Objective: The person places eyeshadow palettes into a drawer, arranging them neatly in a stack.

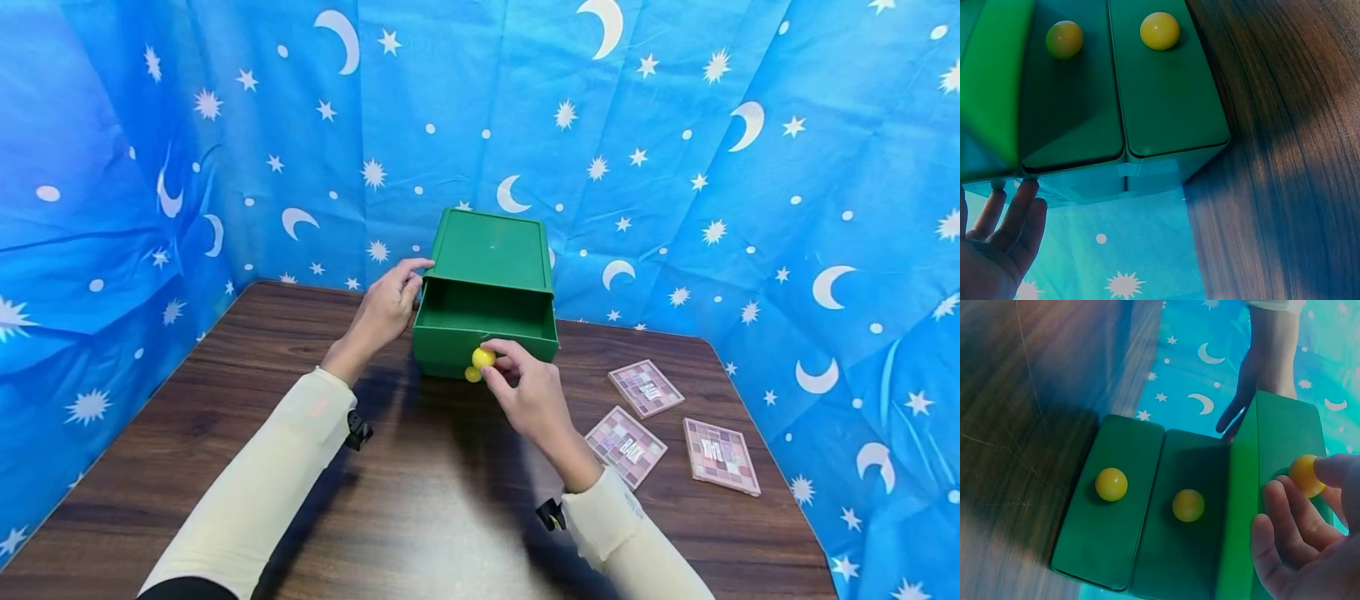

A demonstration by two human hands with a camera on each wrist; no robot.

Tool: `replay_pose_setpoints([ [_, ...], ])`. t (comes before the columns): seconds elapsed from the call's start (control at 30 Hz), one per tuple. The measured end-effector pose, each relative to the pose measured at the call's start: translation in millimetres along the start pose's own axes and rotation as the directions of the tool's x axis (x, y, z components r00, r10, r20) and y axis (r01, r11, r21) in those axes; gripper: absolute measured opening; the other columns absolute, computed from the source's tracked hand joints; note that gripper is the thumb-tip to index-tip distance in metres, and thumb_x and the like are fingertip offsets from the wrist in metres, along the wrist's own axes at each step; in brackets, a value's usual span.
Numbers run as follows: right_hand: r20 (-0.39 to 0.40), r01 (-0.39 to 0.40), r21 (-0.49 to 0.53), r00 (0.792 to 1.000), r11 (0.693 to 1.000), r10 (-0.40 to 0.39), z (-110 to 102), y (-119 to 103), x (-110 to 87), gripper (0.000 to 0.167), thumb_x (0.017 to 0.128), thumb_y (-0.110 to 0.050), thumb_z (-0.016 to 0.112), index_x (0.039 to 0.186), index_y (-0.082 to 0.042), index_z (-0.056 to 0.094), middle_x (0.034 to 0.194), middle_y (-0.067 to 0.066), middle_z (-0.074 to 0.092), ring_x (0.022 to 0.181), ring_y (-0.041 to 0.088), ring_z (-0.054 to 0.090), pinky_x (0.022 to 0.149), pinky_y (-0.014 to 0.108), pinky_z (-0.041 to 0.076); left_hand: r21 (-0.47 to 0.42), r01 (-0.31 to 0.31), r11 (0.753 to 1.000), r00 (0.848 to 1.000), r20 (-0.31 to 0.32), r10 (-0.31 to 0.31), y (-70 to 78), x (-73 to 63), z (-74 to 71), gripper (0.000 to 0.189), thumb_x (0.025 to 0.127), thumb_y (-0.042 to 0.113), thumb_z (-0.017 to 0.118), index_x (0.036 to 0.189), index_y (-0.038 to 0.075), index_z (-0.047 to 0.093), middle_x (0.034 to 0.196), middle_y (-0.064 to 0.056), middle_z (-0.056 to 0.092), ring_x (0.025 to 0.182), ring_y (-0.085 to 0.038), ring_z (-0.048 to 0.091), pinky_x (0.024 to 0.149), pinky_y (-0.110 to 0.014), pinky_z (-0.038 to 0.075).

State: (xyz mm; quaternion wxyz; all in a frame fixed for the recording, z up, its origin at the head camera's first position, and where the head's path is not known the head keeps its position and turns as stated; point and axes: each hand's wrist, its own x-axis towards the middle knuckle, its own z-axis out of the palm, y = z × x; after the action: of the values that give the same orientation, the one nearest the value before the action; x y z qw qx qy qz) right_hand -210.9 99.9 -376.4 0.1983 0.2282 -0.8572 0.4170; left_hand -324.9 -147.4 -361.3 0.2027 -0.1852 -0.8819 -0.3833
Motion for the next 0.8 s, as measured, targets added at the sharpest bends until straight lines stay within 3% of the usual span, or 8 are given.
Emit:
replay_pose_setpoints([
  [0.13, 0.002, 0.007, -0.001, 1.0, 1.0, -0.007, -1.4, -3.8, -9.6, 0.025, 0.096, -0.017, 0.072, 0.121, -0.016, 0.07, 0.097, 0.005, 0.079, 0.076, 0.012, 0.071, 0.071, 0.022, 0.057, 0.0, -0.003, 1.0, 1.0, 0.006, 0.003, 1.7, -1.0, -0.8, 0.038, 0.112, 0.026, 0.037, 0.146, 0.019, 0.053, 0.095, -0.009, 0.06, 0.071, -0.022, 0.049, 0.069, -0.039, 0.041],
  [0.6, -0.01, 0.057, 0.003, 0.998, 0.998, -0.057, -3.1, -15.6, -31.1, 0.026, 0.094, -0.016, 0.074, 0.12, -0.016, 0.07, 0.093, 0.002, 0.078, 0.072, 0.007, 0.066, 0.069, 0.031, 0.06, -0.004, 0.0, 1.0, 1.0, 0.0, 0.0, 0.9, 0.7, -1.5, 0.038, 0.112, 0.026, 0.037, 0.146, 0.019, 0.053, 0.101, -0.011, 0.062, 0.074, -0.024, 0.053, 0.068, -0.04, 0.042],
  [0.8, -0.038, 0.101, -0.034, 0.994, 0.994, -0.102, -10.9, -13.2, -34.3, 0.026, 0.095, -0.014, 0.073, 0.12, -0.016, 0.073, 0.094, 0.001, 0.078, 0.071, 0.005, 0.065, 0.067, 0.024, 0.058, -0.013, 0.017, 1.0, 1.0, 0.007, -0.017, 2.7, 0.0, -0.2, 0.037, 0.112, 0.025, 0.038, 0.146, 0.02, 0.054, 0.101, -0.009, 0.064, 0.074, -0.023, 0.054, 0.069, -0.039, 0.043],
])
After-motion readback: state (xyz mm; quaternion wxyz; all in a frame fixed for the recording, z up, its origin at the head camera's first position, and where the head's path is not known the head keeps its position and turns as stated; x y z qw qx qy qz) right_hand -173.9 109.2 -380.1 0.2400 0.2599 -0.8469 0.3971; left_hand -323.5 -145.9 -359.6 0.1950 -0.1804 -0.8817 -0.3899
